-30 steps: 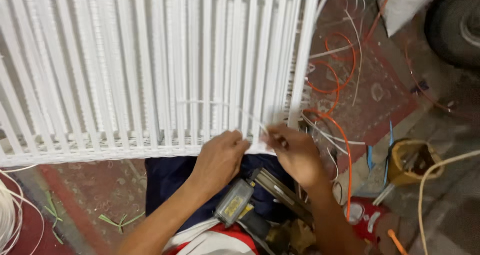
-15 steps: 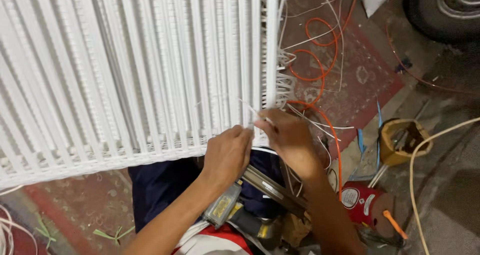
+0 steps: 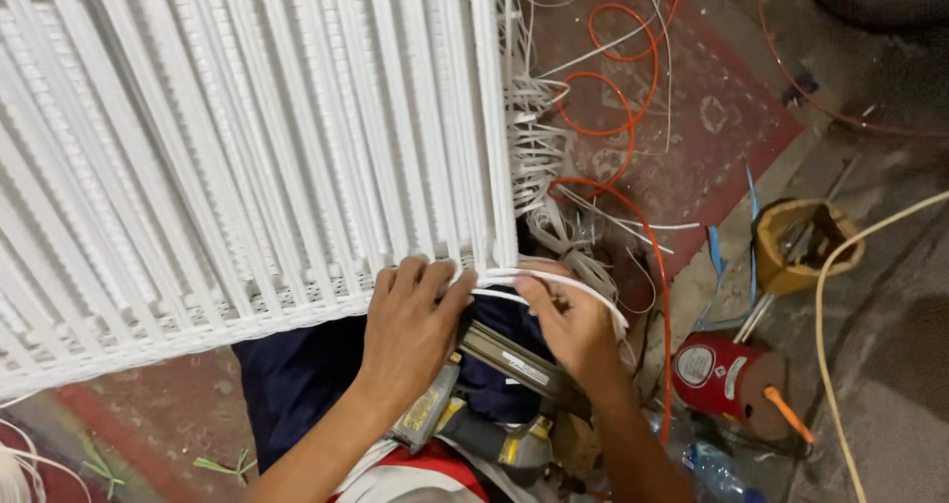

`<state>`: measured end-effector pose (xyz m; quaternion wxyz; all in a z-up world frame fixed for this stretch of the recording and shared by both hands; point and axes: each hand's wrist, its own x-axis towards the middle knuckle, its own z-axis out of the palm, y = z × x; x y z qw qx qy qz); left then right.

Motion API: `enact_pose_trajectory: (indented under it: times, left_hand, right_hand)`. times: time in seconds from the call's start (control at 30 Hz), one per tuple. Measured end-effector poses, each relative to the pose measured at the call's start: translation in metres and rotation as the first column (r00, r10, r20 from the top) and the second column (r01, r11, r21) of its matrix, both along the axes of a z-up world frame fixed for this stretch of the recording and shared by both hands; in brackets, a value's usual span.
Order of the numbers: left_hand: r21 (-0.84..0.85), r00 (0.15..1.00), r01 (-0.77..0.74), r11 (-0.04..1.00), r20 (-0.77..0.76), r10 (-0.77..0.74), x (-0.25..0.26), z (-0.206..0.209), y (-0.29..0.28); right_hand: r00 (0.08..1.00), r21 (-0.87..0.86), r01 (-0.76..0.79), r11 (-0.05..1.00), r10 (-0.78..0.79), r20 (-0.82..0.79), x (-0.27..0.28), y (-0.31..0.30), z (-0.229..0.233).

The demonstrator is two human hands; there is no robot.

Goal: The person weaves white plastic straps through a white slatted frame, threading the material back and forth by hand. They use a staple gun to secure the straps at intervals and trim excess material with scissors.

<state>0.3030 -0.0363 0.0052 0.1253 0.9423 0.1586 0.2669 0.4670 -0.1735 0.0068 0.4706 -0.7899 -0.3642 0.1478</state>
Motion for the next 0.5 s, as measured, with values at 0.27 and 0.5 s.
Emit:
enact_pose_trajectory:
  times: [0.27,0.5]
  left_hand:
    - [0.058,0.994,-0.081,0.995,-0.073,0.085,0.004,0.001,-0.01]
    - [0.12,0.993,-0.037,0.992,-0.105,0.05,0.022,0.002,-0.018]
  right_hand:
    - [0.985,-0.034,0.007,0.999,-0.001,0.174,-0.027,-0.005,-0.009]
    - [0.996,0.03,0.02,0.999,-0.017,-0.083,-0.005,-0.017,0.009]
